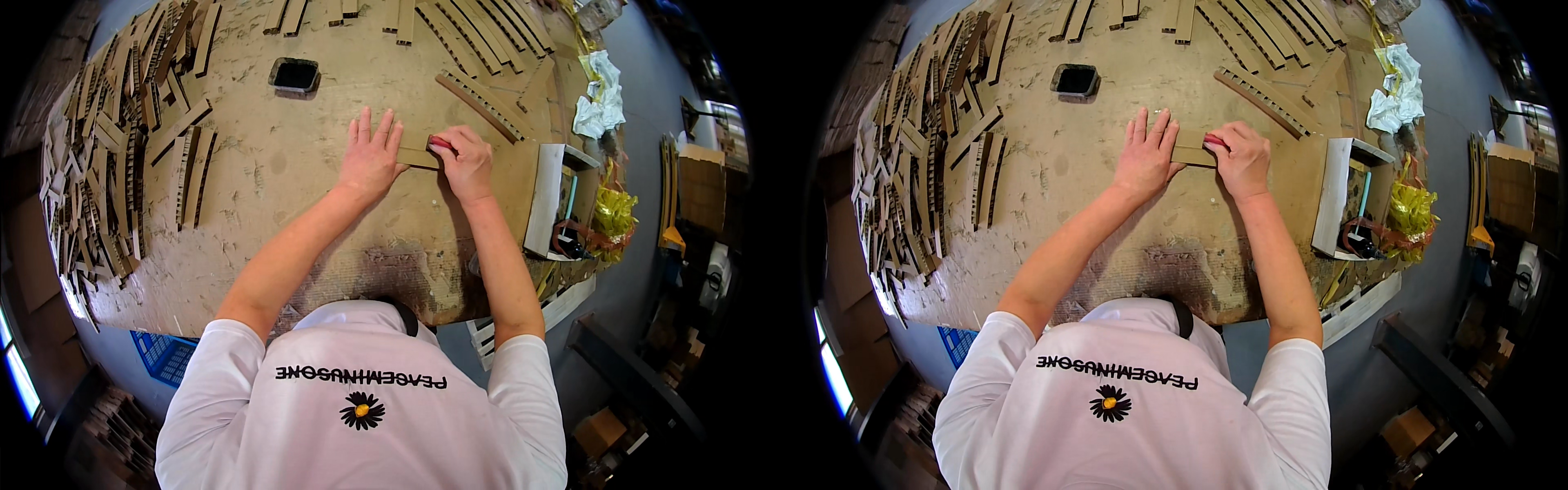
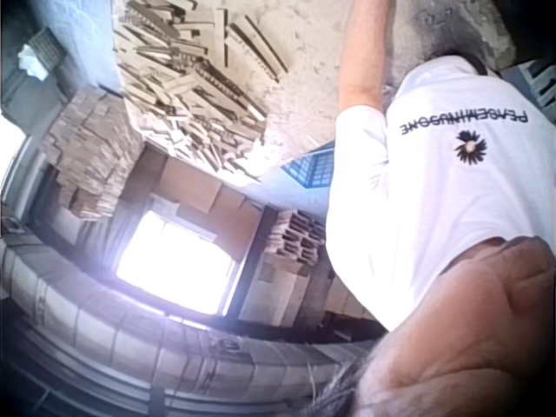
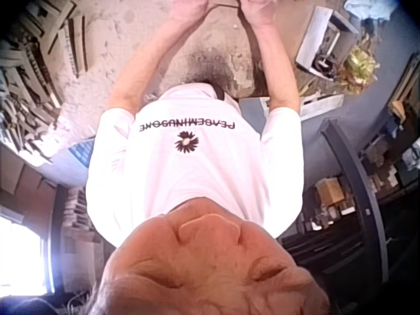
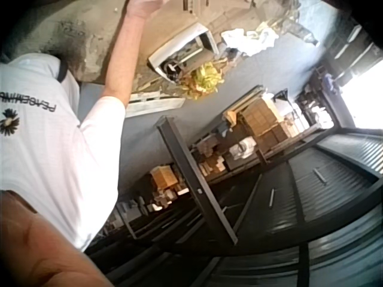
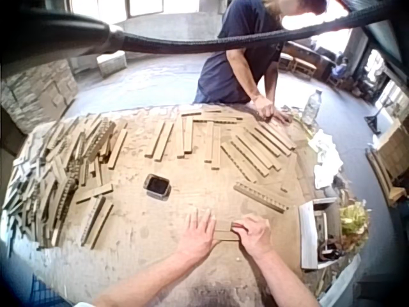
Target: The person sands the edges of numerous small wooden slats on a workbench using a sanding block. After sanding, they clear the slats from the table, pack tools into a box, and gather yellow plastic ribbons.
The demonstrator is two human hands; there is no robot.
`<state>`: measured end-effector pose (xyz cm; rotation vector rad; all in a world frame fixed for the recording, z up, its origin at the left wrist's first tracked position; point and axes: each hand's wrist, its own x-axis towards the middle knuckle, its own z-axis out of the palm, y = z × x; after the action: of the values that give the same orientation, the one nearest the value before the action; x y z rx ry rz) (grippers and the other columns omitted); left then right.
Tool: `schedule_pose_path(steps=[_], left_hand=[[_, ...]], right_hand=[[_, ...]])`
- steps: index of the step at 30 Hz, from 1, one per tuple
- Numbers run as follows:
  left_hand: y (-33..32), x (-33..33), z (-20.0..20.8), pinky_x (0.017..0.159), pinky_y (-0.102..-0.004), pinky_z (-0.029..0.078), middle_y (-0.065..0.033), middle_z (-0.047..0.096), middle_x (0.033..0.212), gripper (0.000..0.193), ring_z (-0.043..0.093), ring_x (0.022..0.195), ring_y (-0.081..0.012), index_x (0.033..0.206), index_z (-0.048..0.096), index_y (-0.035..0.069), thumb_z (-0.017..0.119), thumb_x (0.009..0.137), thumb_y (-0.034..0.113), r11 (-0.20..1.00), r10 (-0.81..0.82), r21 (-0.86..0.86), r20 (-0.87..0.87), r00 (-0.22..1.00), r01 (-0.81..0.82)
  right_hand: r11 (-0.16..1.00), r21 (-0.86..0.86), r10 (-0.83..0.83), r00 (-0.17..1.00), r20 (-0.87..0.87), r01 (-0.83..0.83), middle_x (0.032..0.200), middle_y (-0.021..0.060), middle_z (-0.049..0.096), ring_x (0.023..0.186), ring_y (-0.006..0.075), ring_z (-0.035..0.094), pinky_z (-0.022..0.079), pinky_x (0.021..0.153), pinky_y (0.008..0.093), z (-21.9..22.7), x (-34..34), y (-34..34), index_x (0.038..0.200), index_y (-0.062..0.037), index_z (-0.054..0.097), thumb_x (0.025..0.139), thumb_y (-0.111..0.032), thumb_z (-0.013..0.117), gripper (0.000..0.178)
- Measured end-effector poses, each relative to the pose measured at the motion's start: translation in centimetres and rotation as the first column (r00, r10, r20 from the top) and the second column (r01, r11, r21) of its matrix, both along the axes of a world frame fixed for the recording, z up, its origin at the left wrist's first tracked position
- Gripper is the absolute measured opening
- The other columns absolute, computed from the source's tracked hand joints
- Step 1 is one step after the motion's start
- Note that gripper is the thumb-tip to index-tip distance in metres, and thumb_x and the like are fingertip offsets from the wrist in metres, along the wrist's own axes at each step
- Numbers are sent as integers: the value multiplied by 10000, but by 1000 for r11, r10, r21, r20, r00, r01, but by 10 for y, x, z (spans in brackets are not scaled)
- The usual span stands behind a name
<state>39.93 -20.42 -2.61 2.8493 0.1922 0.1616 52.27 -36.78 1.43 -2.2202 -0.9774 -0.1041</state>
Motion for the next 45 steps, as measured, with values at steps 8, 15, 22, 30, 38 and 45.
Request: schedule_pose_path(steps=[8,15,22,30,38,45], left_hand=[[-2,1,4,1172,-616,256,-183,276,1615,779,222,1471,-511,1496,390,29,649,916,480,997,1,77,-106,994,8],[-3,2,7,1188,-608,223,-175,250,1633,769,181,1489,-505,1523,362,44,596,948,498,997,13,76,-173,985,0],[-4,2,4,1192,-603,214,-168,252,1632,761,187,1487,-497,1527,356,49,575,957,505,996,29,82,-128,991,-18],[-3,2,5,1189,-603,218,-169,254,1629,754,186,1487,-496,1529,352,53,558,967,512,996,22,89,-149,989,-9],[-4,3,5,1197,-608,191,-151,239,1648,751,160,1500,-490,1546,348,65,534,977,519,996,24,84,-181,983,-8],[-4,2,7,1187,-606,219,-172,246,1636,753,178,1492,-497,1521,369,42,570,962,505,995,13,99,-167,986,3]], right_hand=[[997,-77,-25,1000,-18,23,930,-21,682,921,217,651,445,783,391,-1,-1,2,861,-162,746,764,-187,785,107],[980,163,-95,985,-143,118,870,62,700,828,273,672,523,738,367,31,-4,-2,872,-90,763,771,-117,773,105],[998,29,-57,996,-69,60,874,54,700,837,278,642,504,760,385,27,-27,-14,852,-95,756,757,-120,787,103],[999,-20,-38,999,9,38,867,10,699,827,260,642,488,753,394,0,-29,-13,839,-146,761,759,-178,791,91],[998,-62,-20,1000,-16,19,888,-7,695,854,256,637,468,764,404,-2,-28,-14,847,-156,757,765,-197,784,95],[999,6,-51,992,-117,52,909,-12,680,882,244,632,440,778,395,-3,-29,-14,849,-167,747,775,-192,778,84]])
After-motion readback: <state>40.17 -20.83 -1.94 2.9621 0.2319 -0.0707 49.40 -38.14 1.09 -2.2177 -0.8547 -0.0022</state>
